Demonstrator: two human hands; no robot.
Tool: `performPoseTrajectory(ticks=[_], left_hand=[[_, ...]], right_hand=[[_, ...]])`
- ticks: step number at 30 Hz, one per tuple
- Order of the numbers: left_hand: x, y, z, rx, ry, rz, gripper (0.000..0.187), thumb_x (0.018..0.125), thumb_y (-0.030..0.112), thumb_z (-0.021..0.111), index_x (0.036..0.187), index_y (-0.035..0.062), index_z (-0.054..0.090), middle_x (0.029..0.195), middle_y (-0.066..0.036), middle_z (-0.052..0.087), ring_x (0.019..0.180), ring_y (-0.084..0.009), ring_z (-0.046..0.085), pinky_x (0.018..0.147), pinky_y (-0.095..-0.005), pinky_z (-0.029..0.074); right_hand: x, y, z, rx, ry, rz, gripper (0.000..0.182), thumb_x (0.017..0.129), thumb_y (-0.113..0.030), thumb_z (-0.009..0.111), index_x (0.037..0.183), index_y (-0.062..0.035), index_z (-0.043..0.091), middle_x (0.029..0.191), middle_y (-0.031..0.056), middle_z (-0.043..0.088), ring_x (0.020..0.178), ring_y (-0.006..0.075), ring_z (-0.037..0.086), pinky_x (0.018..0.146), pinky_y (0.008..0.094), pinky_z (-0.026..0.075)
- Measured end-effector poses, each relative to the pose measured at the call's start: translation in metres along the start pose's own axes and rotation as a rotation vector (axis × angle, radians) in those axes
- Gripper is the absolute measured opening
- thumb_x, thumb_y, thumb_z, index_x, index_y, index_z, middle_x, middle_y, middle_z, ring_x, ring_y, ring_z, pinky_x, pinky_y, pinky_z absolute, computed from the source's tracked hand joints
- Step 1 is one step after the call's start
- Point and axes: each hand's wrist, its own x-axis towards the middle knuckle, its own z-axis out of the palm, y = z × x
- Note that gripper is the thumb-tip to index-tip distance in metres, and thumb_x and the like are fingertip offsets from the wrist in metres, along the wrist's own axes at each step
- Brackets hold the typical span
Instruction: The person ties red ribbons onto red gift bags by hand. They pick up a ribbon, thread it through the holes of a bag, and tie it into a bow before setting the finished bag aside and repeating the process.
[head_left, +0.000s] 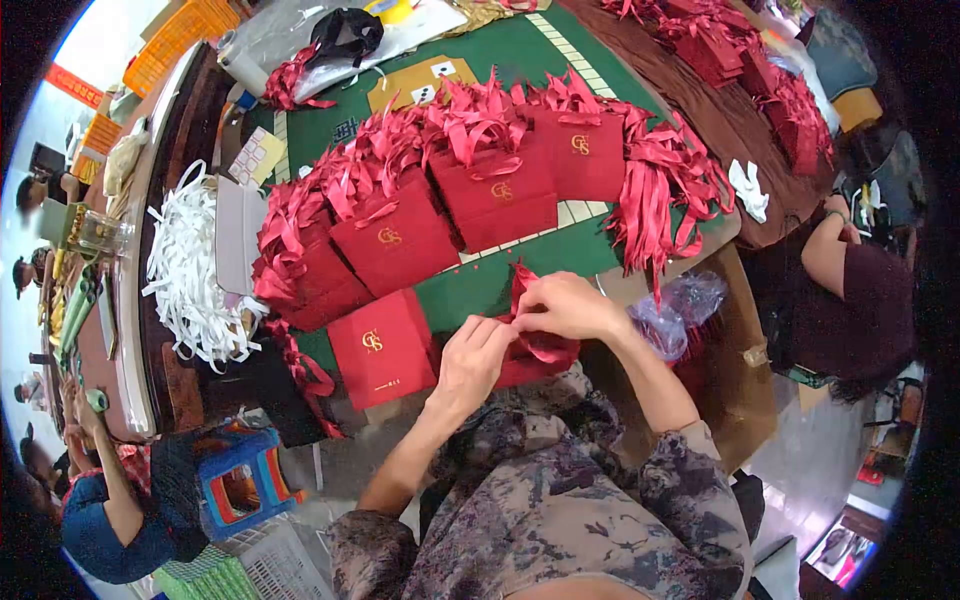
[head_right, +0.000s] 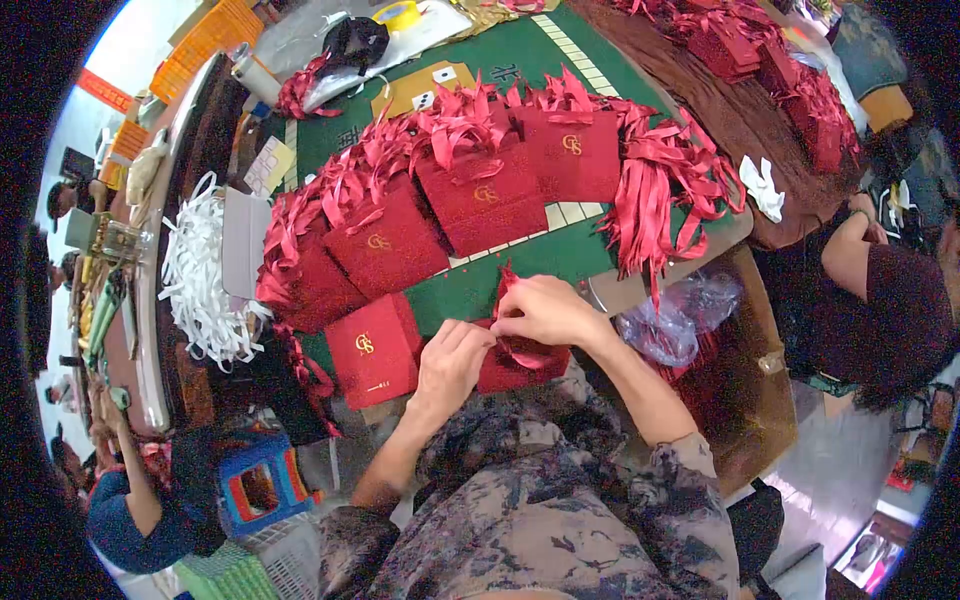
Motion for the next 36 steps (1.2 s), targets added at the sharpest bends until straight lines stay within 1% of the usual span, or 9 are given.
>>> performPoseTrajectory(ticks=[4,11,16,19,23,25,26,30,36], left_hand=[[0.001,-0.001,-0.001,0.000,0.003,0.020,0.016,0.076,-0.005,0.069,0.089,0.0032,0.063,0.085,-0.011,0.062,0.079,-0.0313,0.059,0.070,-0.0405,0.050],[0.001,0.000,0.002,-0.042,0.023,-0.074,0.016,0.075,-0.005,0.070,0.086,0.0030,0.063,0.084,-0.012,0.063,0.078,-0.0314,0.059,0.070,-0.0406,0.050],[0.002,-0.006,0.002,-0.103,0.006,-0.186,0.016,0.077,-0.002,0.074,0.086,0.0030,0.062,0.083,-0.011,0.063,0.075,-0.0294,0.059,0.067,-0.0383,0.049],[0.005,-0.017,0.003,-0.120,-0.012,-0.241,0.016,0.079,0.002,0.074,0.090,0.0038,0.063,0.085,-0.009,0.064,0.079,-0.0274,0.060,0.066,-0.0356,0.050],[0.013,-0.023,0.009,-0.092,-0.030,-0.327,0.016,0.081,0.007,0.074,0.095,0.0054,0.066,0.088,-0.009,0.067,0.088,-0.0274,0.061,0.072,-0.0366,0.051],[0.013,-0.027,0.014,-0.055,0.052,-0.339,0.016,0.082,0.009,0.074,0.096,0.0063,0.067,0.089,-0.010,0.068,0.088,-0.0284,0.061,0.077,-0.0383,0.050],[0.015,-0.028,0.016,-0.051,0.049,-0.344,0.015,0.084,0.013,0.074,0.096,0.0068,0.068,0.089,-0.009,0.069,0.087,-0.0288,0.061,0.077,-0.0400,0.049],[0.031,-0.032,0.031,0.078,0.045,-0.360,0.016,0.084,0.018,0.074,0.096,0.0068,0.070,0.086,-0.009,0.070,0.086,-0.0291,0.062,0.076,-0.0413,0.049],[0.043,-0.041,0.051,0.121,-0.041,-0.409,0.019,0.083,0.022,0.076,0.090,0.0059,0.071,0.079,-0.010,0.072,0.077,-0.0295,0.063,0.074,-0.0412,0.049]], right_hand=[[0.011,0.009,-0.003,0.233,-0.108,0.087,0.025,0.077,-0.032,0.078,0.084,-0.0083,0.078,0.078,0.0124,0.073,0.073,0.0258,0.070,0.069,0.0374,0.052],[0.009,0.013,0.008,0.385,-0.102,0.191,0.021,0.075,-0.026,0.079,0.081,-0.0062,0.078,0.073,0.0093,0.073,0.068,0.0182,0.069,0.068,0.0340,0.052],[0.015,0.025,0.015,0.624,0.242,0.380,0.019,0.086,-0.015,0.073,0.074,-0.0004,0.069,0.063,0.0000,0.063,0.061,0.0053,0.055,0.056,0.0244,0.044],[0.018,0.037,0.019,0.724,0.296,0.285,0.023,0.090,-0.020,0.073,0.079,0.0003,0.068,0.067,-0.0019,0.062,0.060,0.0029,0.052,0.054,0.0226,0.042],[0.008,0.048,0.011,0.522,0.507,0.221,0.025,0.091,-0.024,0.071,0.085,0.0005,0.069,0.071,0.0022,0.066,0.060,0.0100,0.059,0.056,0.0282,0.046],[-0.004,0.055,0.002,0.026,0.682,0.159,0.029,0.092,-0.029,0.069,0.092,-0.0010,0.071,0.076,0.0102,0.069,0.064,0.0229,0.066,0.060,0.0363,0.050],[-0.012,0.052,-0.005,0.011,0.594,0.298,0.032,0.090,-0.034,0.069,0.092,-0.0029,0.073,0.078,0.0170,0.069,0.071,0.0333,0.069,0.066,0.0418,0.052],[-0.015,0.032,-0.011,-0.067,0.437,0.525,0.034,0.080,-0.038,0.076,0.079,-0.0043,0.073,0.081,0.0190,0.069,0.079,0.0365,0.068,0.069,0.0461,0.052],[-0.008,0.048,0.015,-0.124,0.513,0.368,0.028,0.072,-0.026,0.081,0.081,-0.0026,0.069,0.078,0.0139,0.067,0.074,0.0313,0.068,0.068,0.0412,0.053]])
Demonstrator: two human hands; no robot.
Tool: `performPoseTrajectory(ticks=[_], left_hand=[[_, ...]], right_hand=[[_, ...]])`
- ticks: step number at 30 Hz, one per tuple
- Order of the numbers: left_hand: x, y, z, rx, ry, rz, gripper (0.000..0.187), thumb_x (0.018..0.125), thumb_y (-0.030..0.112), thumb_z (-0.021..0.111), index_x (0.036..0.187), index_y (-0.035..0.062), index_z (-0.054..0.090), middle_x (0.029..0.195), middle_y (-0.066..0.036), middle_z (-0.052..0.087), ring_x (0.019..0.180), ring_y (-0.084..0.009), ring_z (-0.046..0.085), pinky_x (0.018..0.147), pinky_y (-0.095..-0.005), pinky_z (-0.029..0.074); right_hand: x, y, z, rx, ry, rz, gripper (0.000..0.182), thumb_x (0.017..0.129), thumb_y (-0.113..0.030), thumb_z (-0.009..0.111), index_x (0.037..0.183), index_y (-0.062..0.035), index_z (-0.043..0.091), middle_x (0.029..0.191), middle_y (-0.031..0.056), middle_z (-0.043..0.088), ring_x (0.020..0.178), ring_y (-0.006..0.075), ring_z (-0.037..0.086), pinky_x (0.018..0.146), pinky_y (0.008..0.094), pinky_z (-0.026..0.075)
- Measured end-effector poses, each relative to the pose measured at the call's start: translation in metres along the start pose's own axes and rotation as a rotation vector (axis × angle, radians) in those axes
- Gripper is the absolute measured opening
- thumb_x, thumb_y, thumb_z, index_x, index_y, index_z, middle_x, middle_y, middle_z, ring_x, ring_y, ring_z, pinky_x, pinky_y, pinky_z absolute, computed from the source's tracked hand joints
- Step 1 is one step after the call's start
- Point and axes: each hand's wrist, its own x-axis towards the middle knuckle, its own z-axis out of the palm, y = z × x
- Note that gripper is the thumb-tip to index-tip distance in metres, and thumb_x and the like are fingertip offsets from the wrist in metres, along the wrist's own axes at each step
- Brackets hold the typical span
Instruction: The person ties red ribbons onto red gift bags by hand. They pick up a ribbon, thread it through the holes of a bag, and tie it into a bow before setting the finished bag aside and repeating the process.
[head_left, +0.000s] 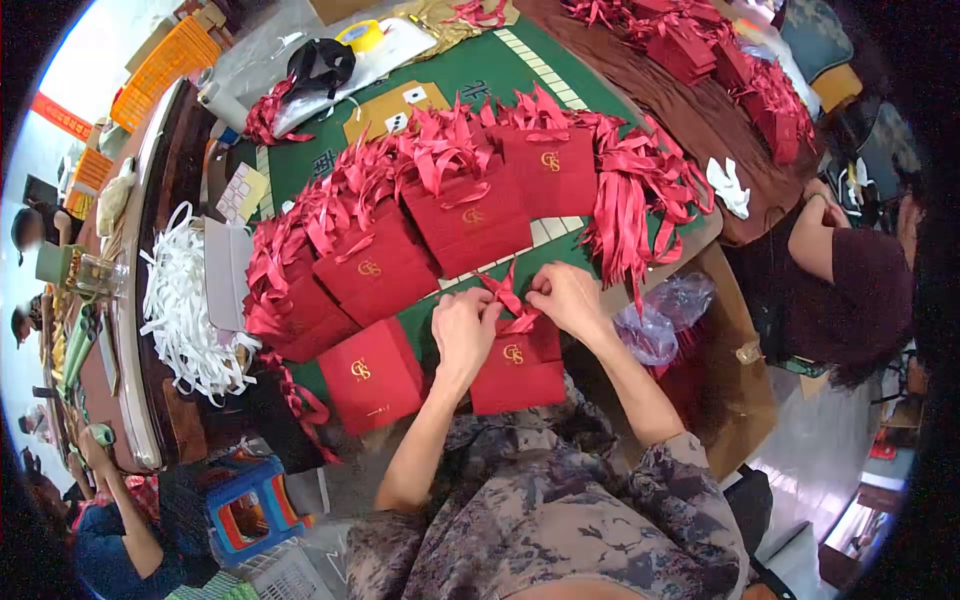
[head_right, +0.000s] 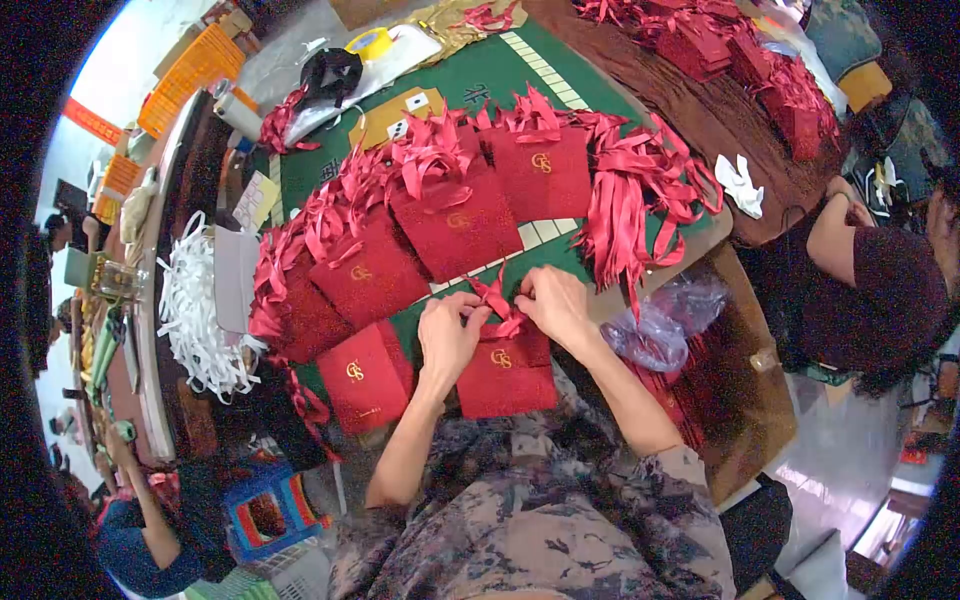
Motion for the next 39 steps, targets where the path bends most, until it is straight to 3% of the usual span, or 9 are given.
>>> performPoseTrajectory(ticks=[3,5,8,18,20,27,30,31,39], left_hand=[[-0.001,0.002,0.002,-0.122,0.057,-0.055,0.016,0.082,0.019,0.076,0.090,0.0056,0.071,0.078,-0.010,0.071,0.077,-0.0294,0.064,0.073,-0.0405,0.050],[-0.001,0.000,0.001,-0.265,0.044,-0.093,0.016,0.084,0.017,0.075,0.091,0.0039,0.071,0.079,-0.009,0.072,0.075,-0.0241,0.065,0.070,-0.0364,0.050],[-0.002,-0.001,-0.002,-0.620,-0.017,-0.193,0.014,0.089,0.011,0.074,0.095,-0.0012,0.072,0.081,-0.003,0.072,0.070,-0.0068,0.064,0.063,-0.0228,0.049],[-0.003,0.007,-0.011,-0.693,-0.111,-0.232,0.017,0.087,0.013,0.075,0.092,-0.0026,0.074,0.077,-0.005,0.073,0.070,-0.0075,0.065,0.064,-0.0250,0.052],[-0.003,0.005,-0.009,-0.681,-0.129,-0.183,0.013,0.088,0.011,0.075,0.094,-0.0003,0.074,0.079,0.002,0.069,0.067,-0.0019,0.057,0.058,-0.0195,0.044],[-0.005,0.003,-0.006,-0.720,-0.142,-0.202,0.017,0.088,0.016,0.074,0.095,0.0006,0.074,0.085,-0.008,0.072,0.065,-0.0103,0.063,0.063,-0.0261,0.049],[-0.012,-0.003,-0.005,-0.635,0.072,-0.109,0.037,0.091,0.016,0.071,0.124,0.0044,0.062,0.116,-0.010,0.061,0.088,-0.0149,0.064,0.076,-0.0284,0.050],[-0.016,0.004,-0.017,-0.761,-0.003,-0.273,0.041,0.089,0.017,0.073,0.125,0.0029,0.059,0.118,-0.012,0.062,0.098,-0.0204,0.065,0.083,-0.0314,0.051],[-0.036,0.012,-0.026,-0.593,-0.219,0.041,0.051,0.082,0.013,0.077,0.126,-0.0016,0.058,0.112,-0.018,0.070,0.107,-0.0276,0.067,0.095,-0.0379,0.050]], right_hand=[[-0.004,0.004,0.005,0.130,-0.012,0.009,0.019,0.079,-0.017,0.076,0.087,-0.0017,0.067,0.081,0.0117,0.067,0.072,0.0224,0.067,0.067,0.0357,0.053],[-0.006,0.000,0.001,0.526,-0.016,0.098,0.013,0.088,-0.012,0.072,0.093,-0.0010,0.067,0.082,0.0057,0.067,0.076,0.0125,0.065,0.070,0.0296,0.052],[-0.010,-0.012,0.004,0.815,0.003,0.039,0.018,0.091,-0.016,0.069,0.096,0.0007,0.068,0.088,0.0076,0.071,0.084,0.0146,0.067,0.079,0.0317,0.053],[-0.012,-0.017,0.000,0.839,-0.191,0.033,0.018,0.093,-0.010,0.068,0.108,-0.0001,0.070,0.098,0.0021,0.071,0.090,0.0080,0.064,0.083,0.0257,0.052],[-0.012,-0.018,-0.001,0.843,-0.193,0.034,0.017,0.093,-0.010,0.068,0.108,-0.0001,0.070,0.097,0.0020,0.071,0.089,0.0076,0.063,0.083,0.0254,0.052],[-0.014,-0.028,-0.014,0.736,-0.187,0.065,0.014,0.093,-0.013,0.068,0.099,-0.0005,0.069,0.088,0.0005,0.070,0.081,0.0051,0.061,0.075,0.0237,0.050],[-0.012,-0.013,-0.005,1.004,-0.033,0.059,0.013,0.095,-0.012,0.066,0.100,-0.0006,0.068,0.089,-0.0006,0.068,0.079,0.0051,0.060,0.073,0.0225,0.049],[-0.013,-0.012,-0.014,1.038,-0.024,0.099,0.013,0.095,-0.012,0.066,0.102,-0.0005,0.067,0.090,-0.0009,0.067,0.077,0.0050,0.058,0.070,0.0217,0.048],[0.001,0.011,-0.027,1.002,0.049,0.133,0.013,0.097,-0.017,0.066,0.103,-0.0052,0.067,0.088,-0.0054,0.064,0.077,0.0023,0.054,0.068,0.0188,0.041]])
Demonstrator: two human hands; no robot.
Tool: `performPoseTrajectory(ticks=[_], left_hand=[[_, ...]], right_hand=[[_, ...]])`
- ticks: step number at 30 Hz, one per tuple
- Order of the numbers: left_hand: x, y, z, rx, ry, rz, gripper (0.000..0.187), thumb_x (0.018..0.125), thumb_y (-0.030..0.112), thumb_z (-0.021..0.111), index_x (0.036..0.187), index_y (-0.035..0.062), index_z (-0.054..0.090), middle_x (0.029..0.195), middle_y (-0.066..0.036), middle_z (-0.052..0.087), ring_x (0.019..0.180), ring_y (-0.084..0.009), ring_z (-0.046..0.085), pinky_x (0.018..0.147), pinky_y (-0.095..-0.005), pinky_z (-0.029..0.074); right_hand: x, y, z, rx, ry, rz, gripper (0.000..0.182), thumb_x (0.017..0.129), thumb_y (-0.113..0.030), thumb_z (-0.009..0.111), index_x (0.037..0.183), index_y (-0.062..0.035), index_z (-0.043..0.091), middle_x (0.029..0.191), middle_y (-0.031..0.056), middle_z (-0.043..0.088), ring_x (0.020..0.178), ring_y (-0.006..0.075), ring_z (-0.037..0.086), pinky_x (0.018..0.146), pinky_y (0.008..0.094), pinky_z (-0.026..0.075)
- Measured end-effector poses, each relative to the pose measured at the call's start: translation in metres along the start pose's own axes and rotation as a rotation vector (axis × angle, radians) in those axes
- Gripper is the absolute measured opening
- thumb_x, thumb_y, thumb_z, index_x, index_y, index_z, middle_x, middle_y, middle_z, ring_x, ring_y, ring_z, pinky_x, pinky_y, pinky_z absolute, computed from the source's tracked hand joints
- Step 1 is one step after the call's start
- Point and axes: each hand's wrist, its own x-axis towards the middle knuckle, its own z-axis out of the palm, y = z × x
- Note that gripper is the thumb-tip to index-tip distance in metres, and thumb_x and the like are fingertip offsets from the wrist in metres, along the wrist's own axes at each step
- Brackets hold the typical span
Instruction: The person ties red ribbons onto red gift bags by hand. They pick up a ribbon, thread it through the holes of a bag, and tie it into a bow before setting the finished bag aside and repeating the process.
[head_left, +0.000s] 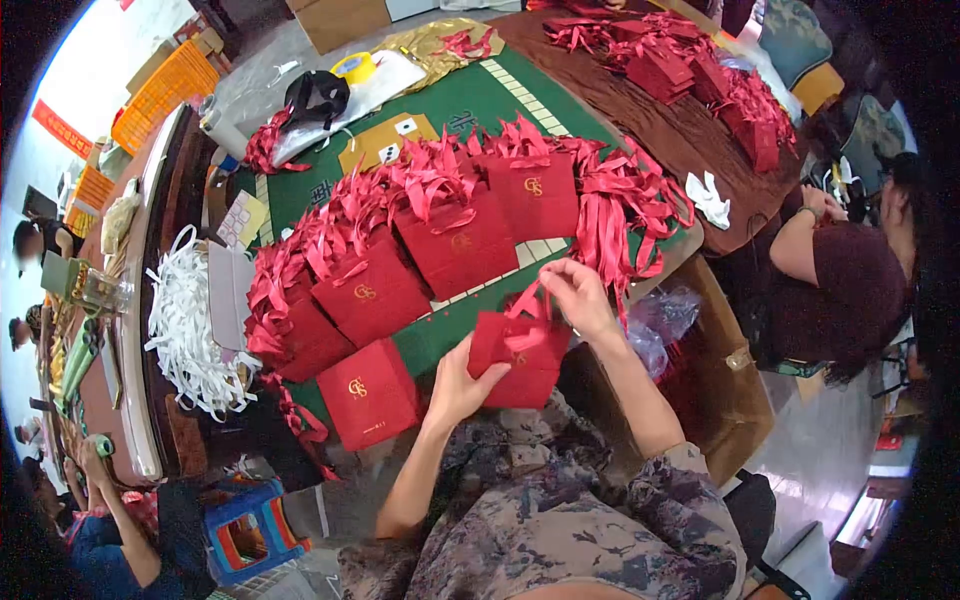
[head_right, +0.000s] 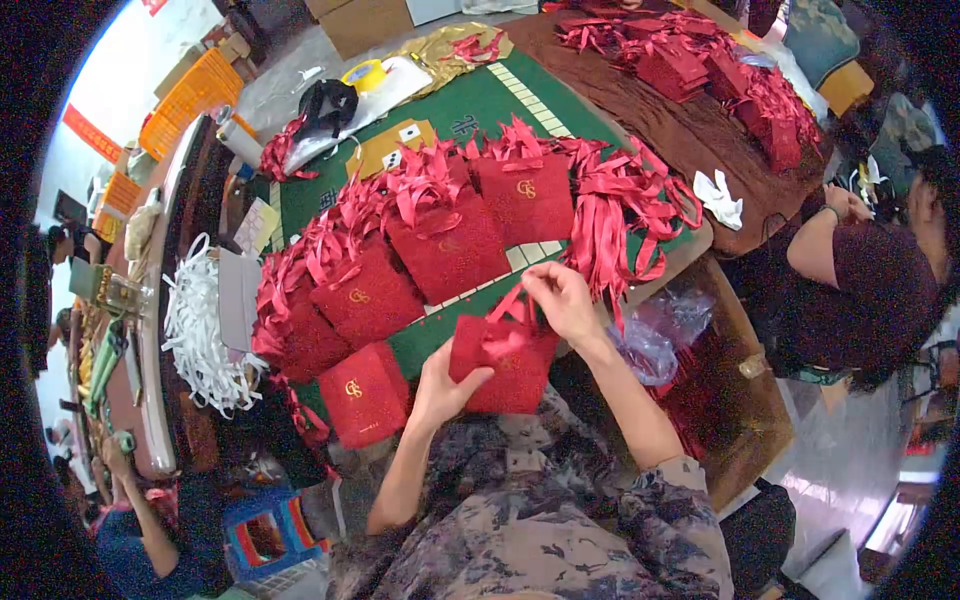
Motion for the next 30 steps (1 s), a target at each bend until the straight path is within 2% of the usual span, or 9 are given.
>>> performPoseTrajectory(ticks=[4,6,8,11,18,22,23,26,30], left_hand=[[-0.014,0.021,0.007,-0.095,-0.052,-0.069,0.050,0.082,0.013,0.077,0.126,-0.0012,0.058,0.111,-0.018,0.071,0.107,-0.0300,0.068,0.093,-0.0383,0.051],[-0.011,0.032,0.007,0.045,-0.023,-0.005,0.047,0.082,0.009,0.077,0.124,-0.0039,0.060,0.109,-0.012,0.071,0.101,-0.0176,0.066,0.093,-0.0347,0.051],[-0.004,0.015,0.010,-0.002,-0.013,0.018,0.047,0.082,0.010,0.077,0.124,-0.0027,0.060,0.107,-0.014,0.072,0.099,-0.0208,0.068,0.090,-0.0356,0.052],[0.011,0.014,0.012,-0.121,0.035,0.006,0.044,0.082,0.010,0.076,0.122,-0.0016,0.061,0.104,-0.015,0.073,0.095,-0.0218,0.070,0.087,-0.0357,0.053],[0.093,0.043,0.011,-0.213,0.090,0.085,0.039,0.084,0.004,0.073,0.121,-0.0016,0.060,0.109,-0.010,0.071,0.098,-0.0161,0.066,0.090,-0.0325,0.052],[0.109,0.042,0.019,-0.132,0.161,0.170,0.050,0.087,0.004,0.072,0.131,-0.0023,0.050,0.116,-0.010,0.066,0.101,-0.0180,0.064,0.091,-0.0323,0.051],[0.106,0.037,0.017,-0.116,0.149,-0.008,0.053,0.089,0.006,0.071,0.135,-0.0018,0.045,0.120,-0.013,0.062,0.105,-0.0202,0.062,0.090,-0.0329,0.051],[0.083,0.033,0.018,-0.015,0.312,0.070,0.051,0.090,0.006,0.069,0.135,-0.0014,0.045,0.124,-0.016,0.059,0.109,-0.0209,0.061,0.087,-0.0335,0.052],[0.046,0.022,0.009,-0.064,0.121,-0.013,0.044,0.091,0.005,0.066,0.131,-0.0009,0.050,0.128,-0.014,0.056,0.109,-0.0198,0.060,0.082,-0.0314,0.053]], right_hand=[[0.017,-0.011,-0.022,-0.006,0.098,-0.054,0.015,0.097,-0.019,0.064,0.103,-0.0064,0.067,0.087,-0.0068,0.063,0.075,0.0022,0.053,0.065,0.0194,0.041],[0.018,-0.002,-0.022,-0.059,0.127,-0.086,0.015,0.098,-0.020,0.064,0.103,-0.0066,0.068,0.086,-0.0071,0.063,0.075,0.0019,0.053,0.063,0.0196,0.040],[0.020,0.003,-0.030,-0.011,0.103,-0.097,0.020,0.098,-0.021,0.065,0.111,-0.0058,0.066,0.091,-0.0054,0.065,0.077,0.0019,0.055,0.064,0.0190,0.042],[0.010,-0.013,-0.043,0.084,0.142,0.013,0.040,0.101,-0.027,0.061,0.133,-0.0042,0.056,0.108,-0.0020,0.066,0.093,0.0064,0.061,0.076,0.0198,0.047],[-0.008,-0.024,-0.044,-0.019,-0.075,-0.046,0.038,0.100,-0.019,0.060,0.133,0.0003,0.055,0.125,0.0039,0.063,0.111,0.0116,0.059,0.095,0.0287,0.047],[0.025,-0.036,-0.050,0.028,0.188,-0.146,0.039,0.099,-0.016,0.061,0.132,0.0023,0.054,0.127,0.0059,0.061,0.116,0.0131,0.055,0.101,0.0296,0.043],[0.037,-0.039,-0.050,0.031,0.282,-0.276,0.032,0.099,-0.014,0.060,0.125,0.0034,0.057,0.115,0.0047,0.065,0.103,0.0129,0.059,0.093,0.0298,0.047],[0.096,-0.007,-0.066,-0.172,0.748,-0.457,0.030,0.098,-0.015,0.062,0.121,0.0036,0.057,0.106,0.0043,0.065,0.095,0.0121,0.058,0.086,0.0287,0.048],[0.127,-0.018,-0.080,-0.263,0.573,-0.547,0.029,0.097,-0.015,0.063,0.117,0.0042,0.057,0.101,0.0058,0.065,0.092,0.0125,0.057,0.082,0.0288,0.047]])
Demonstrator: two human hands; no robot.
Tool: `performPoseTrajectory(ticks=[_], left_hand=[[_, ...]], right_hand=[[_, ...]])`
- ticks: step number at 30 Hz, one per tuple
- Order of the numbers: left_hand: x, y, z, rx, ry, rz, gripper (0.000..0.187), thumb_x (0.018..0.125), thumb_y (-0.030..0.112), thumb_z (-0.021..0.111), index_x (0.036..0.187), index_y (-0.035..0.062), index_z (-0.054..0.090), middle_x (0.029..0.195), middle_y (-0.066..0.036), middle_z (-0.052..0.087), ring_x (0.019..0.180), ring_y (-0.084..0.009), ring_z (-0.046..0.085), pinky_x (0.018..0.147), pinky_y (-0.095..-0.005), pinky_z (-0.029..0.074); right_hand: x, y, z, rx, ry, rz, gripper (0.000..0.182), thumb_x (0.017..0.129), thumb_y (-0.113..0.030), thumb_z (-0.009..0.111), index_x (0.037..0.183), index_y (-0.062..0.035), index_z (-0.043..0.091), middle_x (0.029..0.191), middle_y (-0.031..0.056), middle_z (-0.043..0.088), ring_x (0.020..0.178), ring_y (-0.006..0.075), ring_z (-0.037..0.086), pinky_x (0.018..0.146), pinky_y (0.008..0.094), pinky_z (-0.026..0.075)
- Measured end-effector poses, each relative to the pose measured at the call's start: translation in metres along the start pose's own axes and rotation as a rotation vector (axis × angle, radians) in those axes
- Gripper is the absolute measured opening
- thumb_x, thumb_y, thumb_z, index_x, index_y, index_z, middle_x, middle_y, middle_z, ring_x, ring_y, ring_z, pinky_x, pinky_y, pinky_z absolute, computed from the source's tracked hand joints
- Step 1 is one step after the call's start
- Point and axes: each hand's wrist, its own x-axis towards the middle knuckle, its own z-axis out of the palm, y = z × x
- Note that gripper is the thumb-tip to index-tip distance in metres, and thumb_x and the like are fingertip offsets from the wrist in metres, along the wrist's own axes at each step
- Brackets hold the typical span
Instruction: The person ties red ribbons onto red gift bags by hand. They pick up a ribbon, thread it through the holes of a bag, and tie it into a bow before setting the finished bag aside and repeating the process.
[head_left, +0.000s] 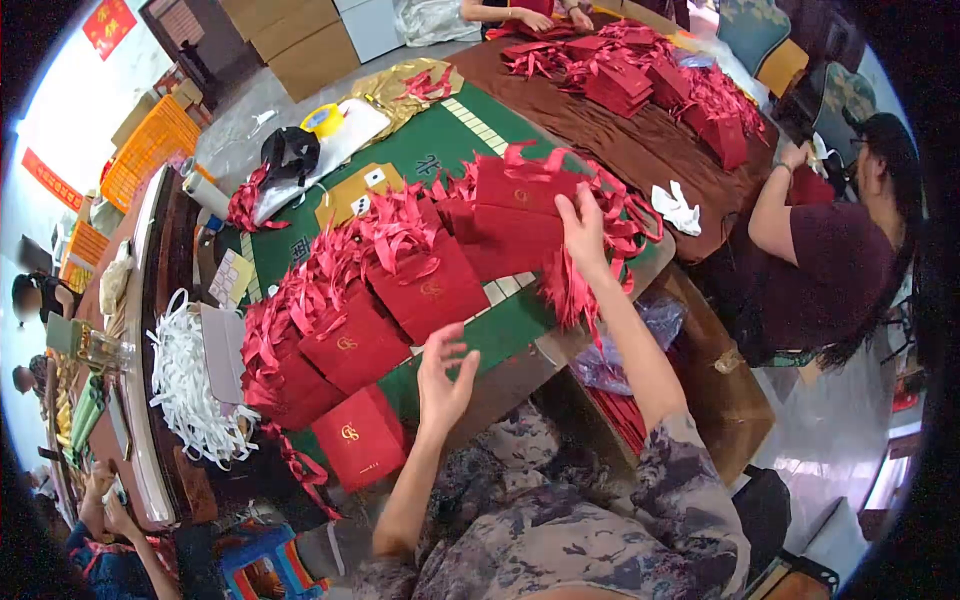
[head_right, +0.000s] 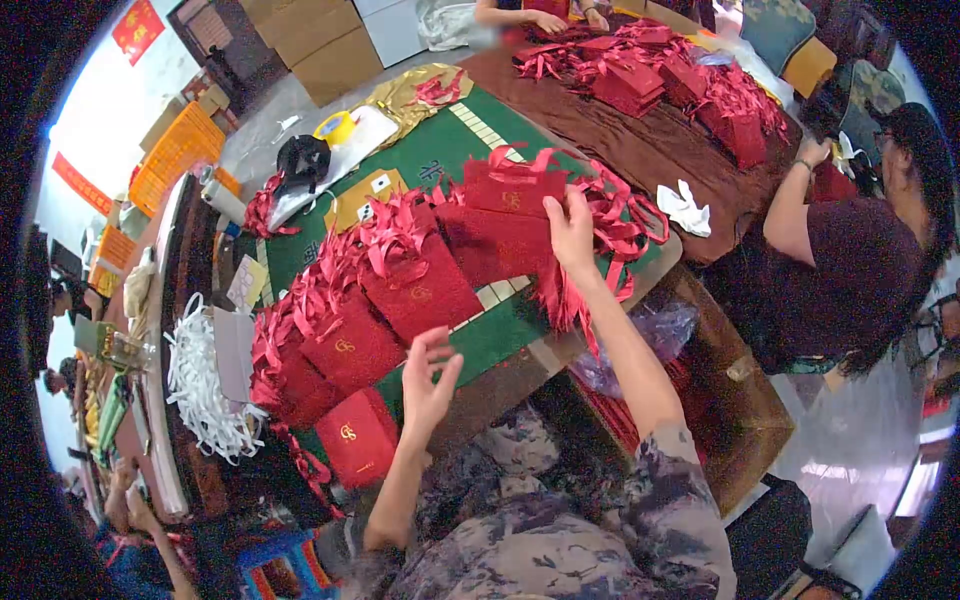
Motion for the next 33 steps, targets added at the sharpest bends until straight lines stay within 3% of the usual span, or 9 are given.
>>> performPoseTrajectory(ticks=[2,6,7,13,15,17,20,26,33], left_hand=[[-0.017,-0.007,0.001,-0.019,0.027,-0.028,0.037,0.091,0.002,0.065,0.127,0.0007,0.055,0.123,-0.010,0.060,0.104,-0.0176,0.062,0.080,-0.0295,0.053],[-0.040,-0.004,0.001,0.034,-0.016,-0.086,0.028,0.090,0.001,0.067,0.118,0.0022,0.062,0.107,-0.005,0.066,0.092,-0.0138,0.066,0.079,-0.0276,0.053],[-0.043,-0.005,0.002,0.073,-0.043,-0.069,0.027,0.090,0.001,0.067,0.117,0.0016,0.063,0.107,-0.006,0.066,0.092,-0.0137,0.066,0.078,-0.0271,0.053],[-0.056,-0.004,0.002,0.180,-0.122,-0.057,0.025,0.089,0.002,0.068,0.113,0.0019,0.065,0.107,-0.012,0.067,0.091,-0.0177,0.069,0.075,-0.0289,0.056],[-0.061,-0.001,-0.007,0.195,-0.118,-0.042,0.024,0.088,0.001,0.068,0.112,0.0015,0.066,0.106,-0.012,0.067,0.091,-0.0179,0.069,0.075,-0.0290,0.056],[-0.065,-0.002,-0.020,0.187,-0.058,-0.013,0.022,0.088,0.001,0.068,0.110,0.0009,0.067,0.106,-0.012,0.067,0.091,-0.0185,0.069,0.076,-0.0295,0.056],[-0.069,0.005,-0.051,0.223,0.114,0.015,0.018,0.088,0.000,0.066,0.105,0.0004,0.067,0.103,-0.011,0.068,0.090,-0.0180,0.068,0.075,-0.0292,0.055],[-0.068,-0.019,-0.131,0.741,0.396,0.185,0.022,0.084,0.004,0.065,0.105,0.0032,0.063,0.105,-0.015,0.064,0.099,-0.0359,0.058,0.088,-0.0436,0.045],[-0.088,-0.085,-0.167,0.969,0.178,0.070,0.043,0.084,0.029,0.072,0.119,0.0052,0.062,0.110,-0.017,0.061,0.104,-0.0388,0.053,0.088,-0.0498,0.042]], right_hand=[[0.004,0.008,0.009,0.058,-0.233,0.111,0.040,0.098,-0.015,0.062,0.131,0.0057,0.053,0.120,0.0104,0.065,0.109,0.0128,0.057,0.094,0.0284,0.045],[0.003,0.044,0.030,-0.026,-0.428,0.092,0.038,0.096,-0.015,0.065,0.129,0.0011,0.055,0.109,0.0081,0.068,0.100,0.0127,0.060,0.086,0.0299,0.048],[-0.003,0.024,0.031,-0.087,-0.335,0.043,0.035,0.089,-0.020,0.072,0.116,-0.0012,0.060,0.098,0.0145,0.065,0.091,0.0232,0.064,0.081,0.0366,0.050],[-0.019,-0.016,0.015,-0.408,-0.041,-0.290,0.032,0.084,-0.019,0.075,0.109,-0.0024,0.065,0.098,0.0122,0.063,0.100,0.0335,0.062,0.089,0.0432,0.048],[-0.033,-0.025,-0.010,-0.336,-0.267,-0.141,0.025,0.084,-0.014,0.072,0.105,-0.0031,0.065,0.098,0.0122,0.063,0.099,0.0336,0.062,0.089,0.0431,0.048],[-0.058,-0.040,-0.034,-0.332,-0.428,-0.234,0.015,0.084,-0.005,0.065,0.099,-0.0059,0.066,0.099,0.0109,0.063,0.098,0.0322,0.062,0.086,0.0421,0.050],[-0.091,-0.053,-0.065,-0.529,-0.732,-0.368,0.025,0.077,-0.001,0.063,0.099,-0.0107,0.067,0.101,0.0082,0.060,0.100,0.0304,0.058,0.089,0.0418,0.048],[-0.122,-0.024,-0.079,-0.785,-0.782,-0.477,0.025,0.075,-0.006,0.062,0.100,-0.0110,0.066,0.110,0.0073,0.059,0.106,0.0294,0.055,0.089,0.0409,0.051],[-0.115,-0.032,-0.085,-0.740,-0.882,-0.473,0.023,0.079,-0.008,0.059,0.100,-0.0016,0.064,0.114,0.0130,0.059,0.111,0.0322,0.057,0.094,0.0405,0.050]])
